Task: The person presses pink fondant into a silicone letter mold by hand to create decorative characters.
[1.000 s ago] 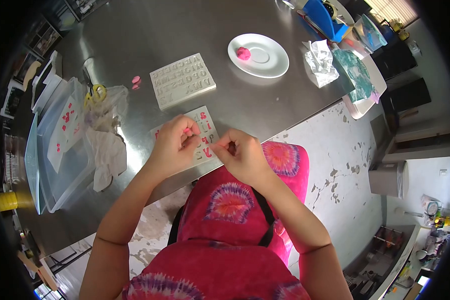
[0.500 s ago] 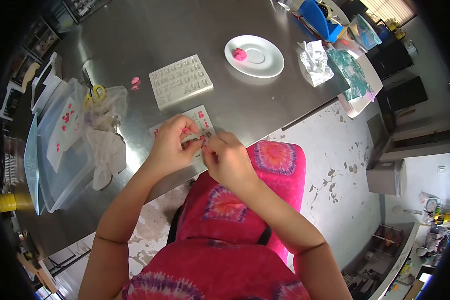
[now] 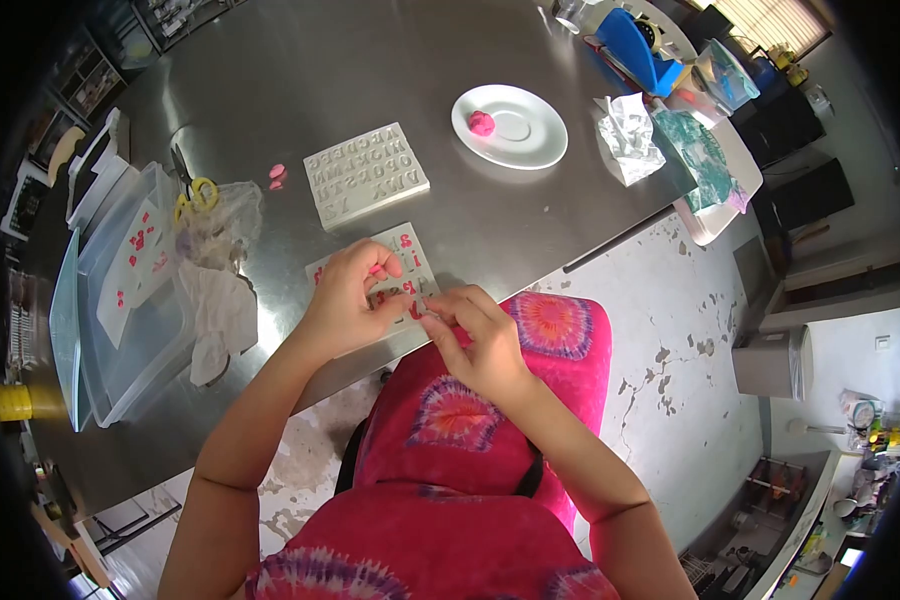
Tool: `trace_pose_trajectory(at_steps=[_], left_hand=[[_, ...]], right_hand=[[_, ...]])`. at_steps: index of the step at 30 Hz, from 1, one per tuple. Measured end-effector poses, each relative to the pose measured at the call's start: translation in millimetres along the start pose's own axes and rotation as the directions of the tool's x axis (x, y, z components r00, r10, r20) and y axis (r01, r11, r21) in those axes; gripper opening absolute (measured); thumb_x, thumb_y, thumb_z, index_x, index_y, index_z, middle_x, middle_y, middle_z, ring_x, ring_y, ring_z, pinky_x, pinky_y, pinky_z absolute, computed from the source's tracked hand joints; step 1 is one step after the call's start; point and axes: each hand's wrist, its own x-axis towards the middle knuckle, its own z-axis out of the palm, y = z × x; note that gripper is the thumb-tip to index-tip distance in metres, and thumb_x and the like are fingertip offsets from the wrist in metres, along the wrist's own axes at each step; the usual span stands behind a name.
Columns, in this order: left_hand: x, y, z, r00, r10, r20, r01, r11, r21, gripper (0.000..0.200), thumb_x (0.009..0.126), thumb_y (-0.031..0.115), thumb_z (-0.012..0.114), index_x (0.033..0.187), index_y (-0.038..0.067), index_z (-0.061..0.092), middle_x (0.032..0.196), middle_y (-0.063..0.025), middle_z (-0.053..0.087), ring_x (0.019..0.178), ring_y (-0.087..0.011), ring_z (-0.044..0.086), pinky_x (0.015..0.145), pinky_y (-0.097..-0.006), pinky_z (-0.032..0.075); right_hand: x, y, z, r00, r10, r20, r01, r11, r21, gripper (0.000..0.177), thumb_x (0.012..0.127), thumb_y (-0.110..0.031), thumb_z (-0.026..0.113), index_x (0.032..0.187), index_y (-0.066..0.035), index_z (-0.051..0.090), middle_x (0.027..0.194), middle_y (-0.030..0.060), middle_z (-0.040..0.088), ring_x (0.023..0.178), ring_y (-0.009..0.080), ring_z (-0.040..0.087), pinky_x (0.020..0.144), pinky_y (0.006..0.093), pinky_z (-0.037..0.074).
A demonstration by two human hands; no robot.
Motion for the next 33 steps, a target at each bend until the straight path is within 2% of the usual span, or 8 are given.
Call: trace_pose_trajectory(at_steps=[4, 6, 9, 15, 25, 28, 30, 33], left_hand=[[-1.6, 13.5, -3.6, 0.999, 0.033, -0.008, -0.032, 0.99, 0.139, 0.032, 0.06, 0.009, 0.075, 0.083, 0.008, 0.053, 0.081, -0.0075, 0.056, 0.077, -0.0256, 0.057, 0.074, -0.0384, 0.042], [-0.9, 15.1, -2.7, 1.0, 0.023, 0.016, -0.025, 0.985, 0.168, 0.036, 0.06, 0.009, 0.075, 0.087, 0.009, 0.052, 0.085, -0.0073, 0.056, 0.081, -0.0262, 0.057, 0.078, -0.0395, 0.039], [-0.7, 13.1, 1.1, 0.996, 0.082, -0.023, -0.075, 0.976, 0.206, 0.038, 0.059, 0.009, 0.077, 0.087, 0.007, 0.052, 0.085, -0.0069, 0.054, 0.076, -0.0242, 0.05, 0.07, -0.0369, 0.04], [-2.8, 12.6, 6.6, 0.996, 0.076, -0.037, -0.065, 0.969, 0.24, 0.042, 0.059, 0.006, 0.074, 0.094, 0.008, 0.051, 0.092, -0.0073, 0.055, 0.09, -0.0266, 0.054, 0.082, -0.0393, 0.038], [-3.0, 17.2, 11.2, 0.998, 0.026, -0.053, -0.009, 0.953, 0.302, 0.054, 0.06, 0.005, 0.072, 0.107, 0.007, 0.046, 0.097, -0.0092, 0.052, 0.094, -0.0265, 0.055, 0.084, -0.041, 0.036], [-4.7, 16.4, 6.8, 1.0, 0.012, -0.019, -0.006, 0.961, 0.277, 0.054, 0.061, 0.002, 0.07, 0.109, 0.007, 0.046, 0.1, -0.0095, 0.051, 0.095, -0.027, 0.054, 0.085, -0.0413, 0.035], [-4.9, 14.7, 3.2, 0.997, 0.073, 0.015, -0.075, 0.971, 0.226, 0.052, 0.063, -0.001, 0.066, 0.11, 0.006, 0.046, 0.102, -0.0101, 0.051, 0.097, -0.0272, 0.053, 0.086, -0.0411, 0.034], [-5.0, 9.9, 1.0, 1.0, 0.022, 0.021, -0.024, 0.991, 0.13, 0.05, 0.065, -0.004, 0.061, 0.111, 0.006, 0.046, 0.102, -0.0106, 0.051, 0.099, -0.027, 0.052, 0.088, -0.0404, 0.033]], right_hand=[[9.4, 3.2, 1.6, 0.997, 0.073, -0.012, -0.073, 0.997, 0.0, 0.008, 0.079, 0.0, 0.069, 0.084, 0.002, 0.065, 0.077, 0.01, 0.06, 0.059, 0.0157, 0.06, 0.053, 0.0256, 0.05], [14.7, 5.0, 4.4, 0.937, 0.35, 0.003, -0.348, 0.929, 0.128, 0.007, 0.077, -0.001, 0.07, 0.08, 0.002, 0.065, 0.073, 0.0089, 0.06, 0.057, 0.0153, 0.06, 0.054, 0.0256, 0.049], [18.9, 7.1, 4.7, 0.906, 0.411, 0.097, -0.418, 0.905, 0.073, 0.009, 0.073, -0.002, 0.072, 0.076, 0.001, 0.064, 0.072, 0.0091, 0.059, 0.055, 0.0144, 0.058, 0.052, 0.0266, 0.048], [25.0, -0.3, 1.4, 0.953, 0.287, 0.094, -0.278, 0.956, -0.097, 0.016, 0.073, -0.002, 0.075, 0.071, 0.0, 0.06, 0.064, 0.0029, 0.055, 0.054, 0.0051, 0.05, 0.049, 0.023, 0.042], [29.5, 3.8, -2.1, 0.911, 0.386, 0.142, -0.383, 0.922, -0.051, 0.015, 0.076, -0.004, 0.074, 0.071, 0.001, 0.061, 0.064, 0.0034, 0.058, 0.051, 0.0051, 0.051, 0.047, 0.0235, 0.042], [31.9, -1.1, 0.7, 0.871, 0.451, 0.194, -0.441, 0.892, -0.095, 0.014, 0.076, -0.005, 0.073, 0.07, 0.001, 0.061, 0.064, 0.0042, 0.058, 0.052, 0.0061, 0.052, 0.048, 0.0244, 0.043], [26.7, 0.3, 6.5, 0.97, 0.226, 0.094, -0.219, 0.973, -0.076, 0.009, 0.072, -0.001, 0.071, 0.071, 0.0, 0.062, 0.071, 0.0137, 0.061, 0.054, 0.0217, 0.06, 0.052, 0.0333, 0.048], [27.8, -1.9, 9.5, 0.974, 0.206, 0.093, -0.196, 0.974, -0.111, 0.009, 0.072, -0.001, 0.071, 0.072, 0.0, 0.062, 0.072, 0.014, 0.062, 0.055, 0.0222, 0.061, 0.052, 0.0333, 0.048]])
